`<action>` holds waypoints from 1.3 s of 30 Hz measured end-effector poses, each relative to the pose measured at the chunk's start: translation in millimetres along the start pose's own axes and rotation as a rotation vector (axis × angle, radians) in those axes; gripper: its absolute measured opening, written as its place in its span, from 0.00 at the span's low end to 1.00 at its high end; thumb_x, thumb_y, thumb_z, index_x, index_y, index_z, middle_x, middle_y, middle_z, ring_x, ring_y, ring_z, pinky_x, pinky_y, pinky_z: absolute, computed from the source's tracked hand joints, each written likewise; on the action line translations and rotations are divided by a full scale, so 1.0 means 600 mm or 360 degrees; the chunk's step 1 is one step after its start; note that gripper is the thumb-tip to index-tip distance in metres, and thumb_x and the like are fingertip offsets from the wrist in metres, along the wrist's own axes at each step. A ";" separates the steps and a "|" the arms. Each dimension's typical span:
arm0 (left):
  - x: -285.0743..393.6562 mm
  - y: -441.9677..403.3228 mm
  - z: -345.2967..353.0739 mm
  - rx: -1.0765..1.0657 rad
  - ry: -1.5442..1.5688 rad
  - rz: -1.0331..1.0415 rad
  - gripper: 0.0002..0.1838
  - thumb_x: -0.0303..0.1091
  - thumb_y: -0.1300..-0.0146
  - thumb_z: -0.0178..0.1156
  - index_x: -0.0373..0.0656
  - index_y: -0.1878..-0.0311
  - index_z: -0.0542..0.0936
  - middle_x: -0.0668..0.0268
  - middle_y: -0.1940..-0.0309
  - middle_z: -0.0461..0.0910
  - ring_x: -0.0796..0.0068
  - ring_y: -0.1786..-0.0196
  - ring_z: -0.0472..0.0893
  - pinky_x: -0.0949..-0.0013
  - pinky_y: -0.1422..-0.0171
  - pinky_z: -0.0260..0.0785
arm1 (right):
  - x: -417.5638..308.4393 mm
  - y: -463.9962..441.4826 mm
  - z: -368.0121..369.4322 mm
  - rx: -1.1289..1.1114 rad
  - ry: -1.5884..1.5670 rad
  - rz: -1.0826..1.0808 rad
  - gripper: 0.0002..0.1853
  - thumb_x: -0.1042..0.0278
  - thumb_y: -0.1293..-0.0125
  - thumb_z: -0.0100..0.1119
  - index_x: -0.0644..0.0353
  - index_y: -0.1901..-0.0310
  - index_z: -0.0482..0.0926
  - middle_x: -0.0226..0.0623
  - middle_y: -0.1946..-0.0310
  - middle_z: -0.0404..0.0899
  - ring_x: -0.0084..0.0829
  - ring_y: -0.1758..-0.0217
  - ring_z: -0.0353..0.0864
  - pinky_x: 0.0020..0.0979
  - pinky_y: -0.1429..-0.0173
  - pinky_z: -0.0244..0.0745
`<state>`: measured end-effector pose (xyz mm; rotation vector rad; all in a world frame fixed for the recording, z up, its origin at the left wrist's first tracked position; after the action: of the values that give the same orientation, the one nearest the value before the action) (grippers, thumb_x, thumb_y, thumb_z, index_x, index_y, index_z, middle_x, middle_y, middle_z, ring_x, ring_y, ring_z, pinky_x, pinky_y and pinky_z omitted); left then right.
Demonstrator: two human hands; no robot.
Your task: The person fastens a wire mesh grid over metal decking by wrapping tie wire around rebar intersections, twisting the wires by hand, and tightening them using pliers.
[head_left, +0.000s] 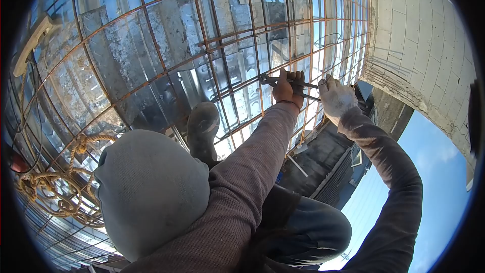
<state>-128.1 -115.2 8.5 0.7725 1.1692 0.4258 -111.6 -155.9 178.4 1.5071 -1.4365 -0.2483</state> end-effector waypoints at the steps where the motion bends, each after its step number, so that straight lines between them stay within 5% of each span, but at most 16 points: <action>1: 0.001 0.002 -0.004 -0.0005 -0.0003 0.0006 0.15 0.41 0.27 0.65 0.40 0.59 0.72 0.66 0.70 0.75 0.65 0.63 0.82 0.53 0.43 0.82 | 0.005 -0.009 -0.001 -0.0313 -0.0329 0.0144 0.20 0.71 0.42 0.66 0.68 0.48 0.81 0.44 0.61 0.84 0.42 0.64 0.87 0.38 0.63 0.80; 3: 0.003 0.007 -0.025 -0.0138 -0.0073 -0.0064 0.18 0.44 0.29 0.67 0.37 0.55 0.78 0.62 0.63 0.83 0.59 0.55 0.87 0.54 0.43 0.82 | 0.019 -0.019 -0.005 -0.0406 -0.0578 0.0099 0.10 0.71 0.40 0.65 0.67 0.58 0.85 0.38 0.72 0.84 0.33 0.75 0.84 0.32 0.71 0.78; 5: 0.014 0.043 -0.011 -0.0107 -0.0218 -0.0010 0.17 0.43 0.30 0.68 0.37 0.53 0.78 0.62 0.65 0.83 0.59 0.57 0.87 0.56 0.43 0.83 | 0.023 -0.014 -0.038 -0.1601 -0.2575 0.0886 0.09 0.67 0.37 0.67 0.66 0.67 0.86 0.36 0.78 0.83 0.27 0.77 0.83 0.29 0.75 0.77; 9: 0.004 0.004 -0.028 -0.0122 -0.0118 0.0051 0.13 0.41 0.27 0.64 0.45 0.63 0.74 0.70 0.79 0.74 0.68 0.74 0.78 0.59 0.60 0.80 | 0.028 -0.019 -0.035 -0.1356 -0.1983 0.0490 0.12 0.64 0.35 0.68 0.67 0.66 0.85 0.38 0.77 0.83 0.24 0.77 0.84 0.27 0.78 0.75; 13: -0.001 0.005 -0.002 -0.0064 0.0023 0.0042 0.14 0.41 0.27 0.65 0.45 0.65 0.73 0.73 0.82 0.69 0.74 0.79 0.70 0.60 0.54 0.81 | -0.001 -0.006 -0.059 -0.0894 -0.1109 0.0335 0.12 0.65 0.35 0.67 0.67 0.60 0.85 0.41 0.74 0.84 0.31 0.72 0.86 0.34 0.70 0.80; 17: 0.006 0.017 -0.003 -0.0001 -0.0047 0.0025 0.15 0.43 0.28 0.66 0.44 0.62 0.74 0.71 0.80 0.73 0.72 0.75 0.77 0.58 0.49 0.82 | -0.022 -0.006 -0.031 -0.0454 -0.0376 0.0163 0.14 0.65 0.35 0.65 0.68 0.56 0.85 0.44 0.72 0.83 0.37 0.67 0.87 0.39 0.64 0.82; 19: 0.011 0.040 -0.038 0.0233 -0.0629 0.0215 0.17 0.46 0.29 0.66 0.42 0.57 0.74 0.64 0.73 0.81 0.67 0.69 0.85 0.58 0.48 0.84 | -0.010 0.007 0.009 -0.1634 -0.2602 0.0808 0.17 0.59 0.29 0.65 0.70 0.57 0.84 0.43 0.63 0.88 0.29 0.66 0.88 0.31 0.62 0.82; 20: 0.017 0.037 -0.055 0.0050 -0.0924 0.0261 0.21 0.49 0.30 0.67 0.41 0.52 0.73 0.55 0.67 0.86 0.64 0.66 0.89 0.60 0.56 0.85 | -0.015 0.034 0.098 -0.1208 -0.2773 0.0446 0.18 0.58 0.29 0.64 0.71 0.57 0.84 0.41 0.64 0.87 0.30 0.66 0.88 0.31 0.61 0.83; 22: 0.030 0.034 -0.075 0.0120 -0.1247 0.0253 0.21 0.49 0.30 0.67 0.40 0.53 0.75 0.53 0.69 0.87 0.65 0.72 0.88 0.64 0.67 0.84 | -0.058 0.061 0.201 -0.1365 -0.2834 0.0674 0.18 0.55 0.28 0.65 0.68 0.58 0.84 0.40 0.66 0.86 0.32 0.67 0.87 0.33 0.61 0.85; 23: 0.035 0.042 -0.074 0.0132 -0.1477 0.0241 0.20 0.49 0.30 0.67 0.39 0.56 0.76 0.54 0.71 0.86 0.65 0.73 0.87 0.64 0.68 0.83 | -0.090 0.078 0.096 -0.1587 -0.3492 0.0870 0.18 0.57 0.27 0.63 0.68 0.57 0.82 0.41 0.66 0.86 0.33 0.67 0.87 0.36 0.62 0.86; 26: 0.040 0.091 0.002 -0.0382 -0.2363 0.0637 0.19 0.41 0.30 0.67 0.36 0.70 0.76 0.63 0.82 0.81 0.67 0.83 0.84 0.65 0.78 0.78 | -0.174 0.123 0.107 -0.0967 -0.3802 0.1143 0.19 0.57 0.26 0.62 0.70 0.54 0.80 0.44 0.64 0.86 0.35 0.66 0.88 0.39 0.61 0.87; 32: -0.033 0.079 0.017 -0.0770 -0.2021 0.0155 0.18 0.44 0.27 0.62 0.35 0.62 0.76 0.61 0.78 0.82 0.68 0.83 0.83 0.66 0.80 0.75 | -0.166 0.147 0.097 0.0015 -0.3986 0.1141 0.27 0.54 0.29 0.65 0.75 0.45 0.78 0.45 0.57 0.86 0.37 0.55 0.89 0.39 0.50 0.86; 33: -0.042 0.069 0.011 -0.1000 -0.2534 0.0376 0.25 0.53 0.24 0.55 0.34 0.62 0.77 0.57 0.77 0.82 0.61 0.77 0.86 0.61 0.72 0.78 | -0.180 0.150 0.082 0.0169 -0.3880 0.1378 0.25 0.54 0.29 0.65 0.73 0.46 0.80 0.42 0.60 0.86 0.31 0.61 0.87 0.34 0.55 0.83; 36: -0.060 0.067 -0.006 -0.0985 -0.2984 0.0470 0.34 0.61 0.23 0.46 0.34 0.64 0.78 0.53 0.77 0.81 0.56 0.69 0.85 0.56 0.61 0.77 | -0.255 0.171 0.327 0.0380 -0.3536 0.1518 0.21 0.55 0.28 0.64 0.68 0.49 0.81 0.35 0.66 0.84 0.21 0.67 0.80 0.29 0.64 0.75; 37: -0.054 0.065 -0.009 -0.0915 -0.2950 0.0452 0.34 0.60 0.22 0.46 0.33 0.66 0.80 0.52 0.76 0.81 0.57 0.70 0.83 0.56 0.60 0.75 | -0.249 0.158 0.226 0.0307 -0.3749 0.1896 0.17 0.60 0.28 0.63 0.67 0.50 0.80 0.36 0.67 0.84 0.24 0.68 0.82 0.28 0.66 0.76; 39: -0.047 0.002 -0.063 -0.0775 -0.2592 -0.0088 0.27 0.54 0.22 0.51 0.35 0.58 0.83 0.60 0.68 0.83 0.66 0.70 0.83 0.65 0.60 0.78 | -0.251 0.141 0.136 0.0515 -0.4266 0.1746 0.14 0.63 0.27 0.61 0.68 0.52 0.79 0.40 0.68 0.84 0.30 0.69 0.85 0.30 0.68 0.79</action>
<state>-173.5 -121.3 21.1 0.4050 -0.4391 -0.0587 -265.4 -52.9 131.9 0.4569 1.8431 0.7893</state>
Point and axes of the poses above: each hand's wrist, its own y-axis away from the middle knuckle, its own z-axis out of the palm, x = y × z, the point moved 2 cm from there along -y, towards the middle knuckle
